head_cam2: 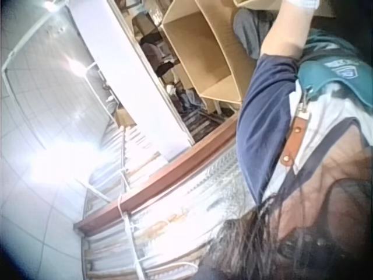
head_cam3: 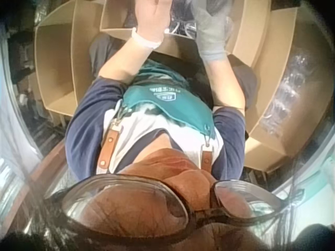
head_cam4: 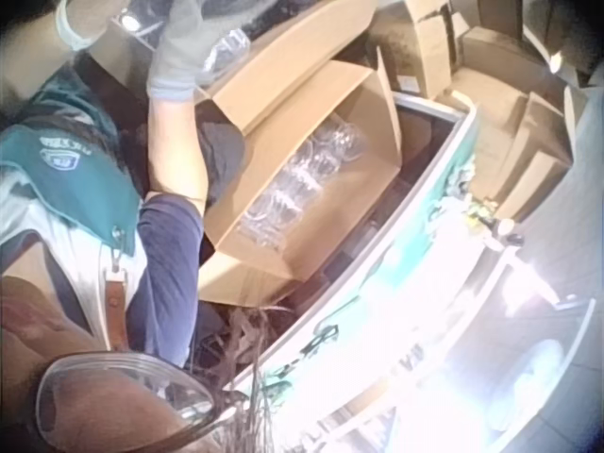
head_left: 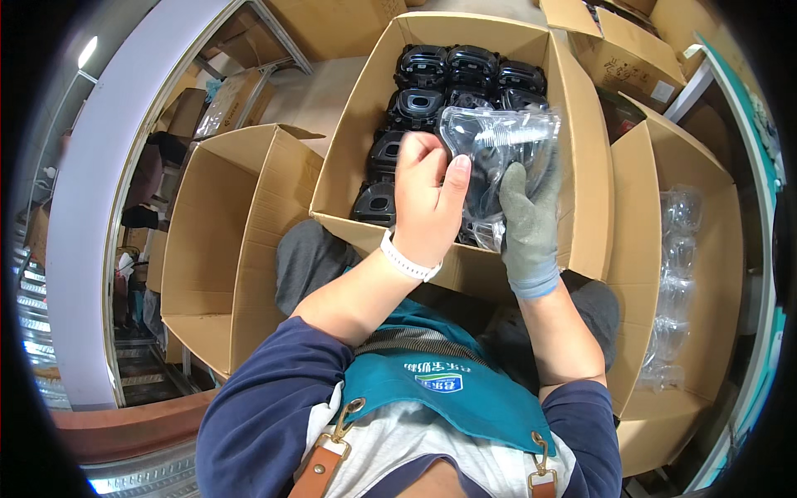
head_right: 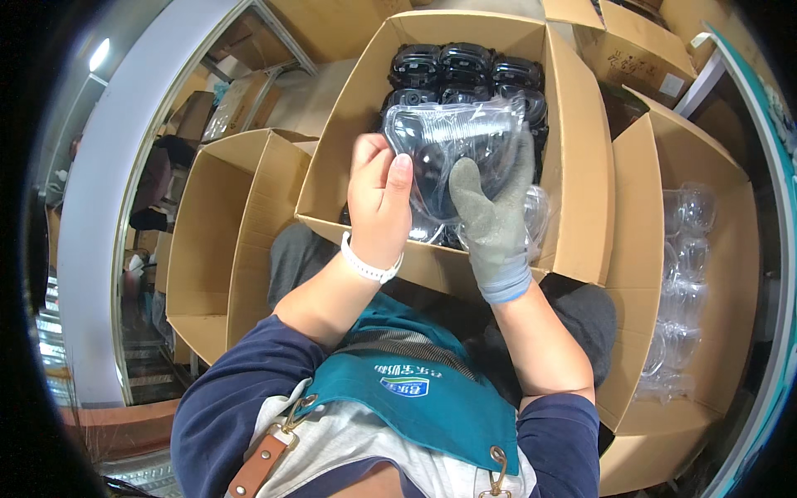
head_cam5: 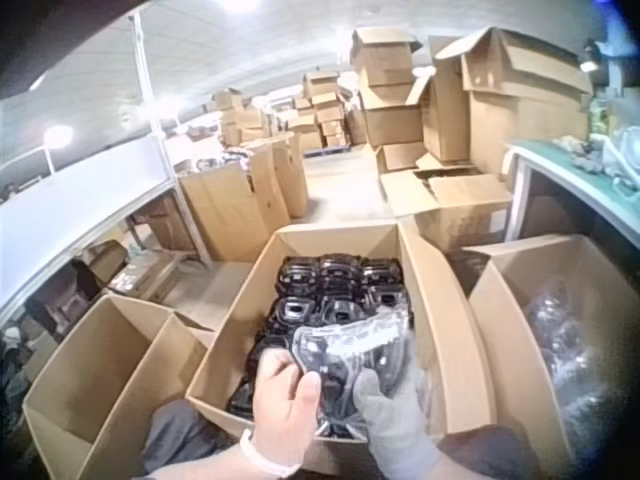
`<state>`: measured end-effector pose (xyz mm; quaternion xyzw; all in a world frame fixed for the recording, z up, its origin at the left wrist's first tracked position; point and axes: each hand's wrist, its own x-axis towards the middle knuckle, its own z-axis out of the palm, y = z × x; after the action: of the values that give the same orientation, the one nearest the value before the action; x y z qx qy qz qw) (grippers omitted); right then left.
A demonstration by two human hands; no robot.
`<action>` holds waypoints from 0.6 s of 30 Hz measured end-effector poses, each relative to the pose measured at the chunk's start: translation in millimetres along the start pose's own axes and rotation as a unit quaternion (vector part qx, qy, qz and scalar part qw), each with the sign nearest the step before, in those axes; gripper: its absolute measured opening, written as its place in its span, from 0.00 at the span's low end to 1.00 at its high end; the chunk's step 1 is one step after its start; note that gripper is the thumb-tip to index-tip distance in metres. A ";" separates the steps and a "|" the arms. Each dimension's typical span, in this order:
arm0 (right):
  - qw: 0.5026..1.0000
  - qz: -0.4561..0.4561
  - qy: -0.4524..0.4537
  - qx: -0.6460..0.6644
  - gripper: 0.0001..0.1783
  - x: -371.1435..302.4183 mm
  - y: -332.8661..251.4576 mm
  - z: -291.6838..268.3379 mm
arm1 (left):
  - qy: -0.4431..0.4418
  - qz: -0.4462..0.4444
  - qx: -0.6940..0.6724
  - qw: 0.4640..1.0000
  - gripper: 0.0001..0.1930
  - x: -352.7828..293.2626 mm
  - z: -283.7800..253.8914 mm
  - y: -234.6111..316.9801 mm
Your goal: The recorder inspects black plastic molded parts and transfers them between large cardboard boxes.
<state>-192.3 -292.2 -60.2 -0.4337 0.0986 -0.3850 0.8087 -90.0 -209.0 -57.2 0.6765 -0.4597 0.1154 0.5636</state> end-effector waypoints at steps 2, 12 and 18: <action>0.978 -0.120 0.021 -0.169 0.42 4.3 -4.7 1.1 | -0.064 -0.204 -0.178 0.960 0.17 -13.7 -0.9 2.4; 0.874 -0.265 -0.136 -0.385 0.43 -13.8 -7.5 8.5 | 0.048 -0.408 -0.615 0.673 0.30 27.8 14.6 -4.1; 0.916 -0.187 -0.029 -0.353 0.15 -24.1 -3.2 2.9 | 0.095 -0.365 -0.626 0.682 0.27 27.0 7.7 2.7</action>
<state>-209.1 -274.4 -60.2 -0.7125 0.1219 -0.4565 0.5187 -80.0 -228.8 -39.8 0.2653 -0.0848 -0.3506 0.8941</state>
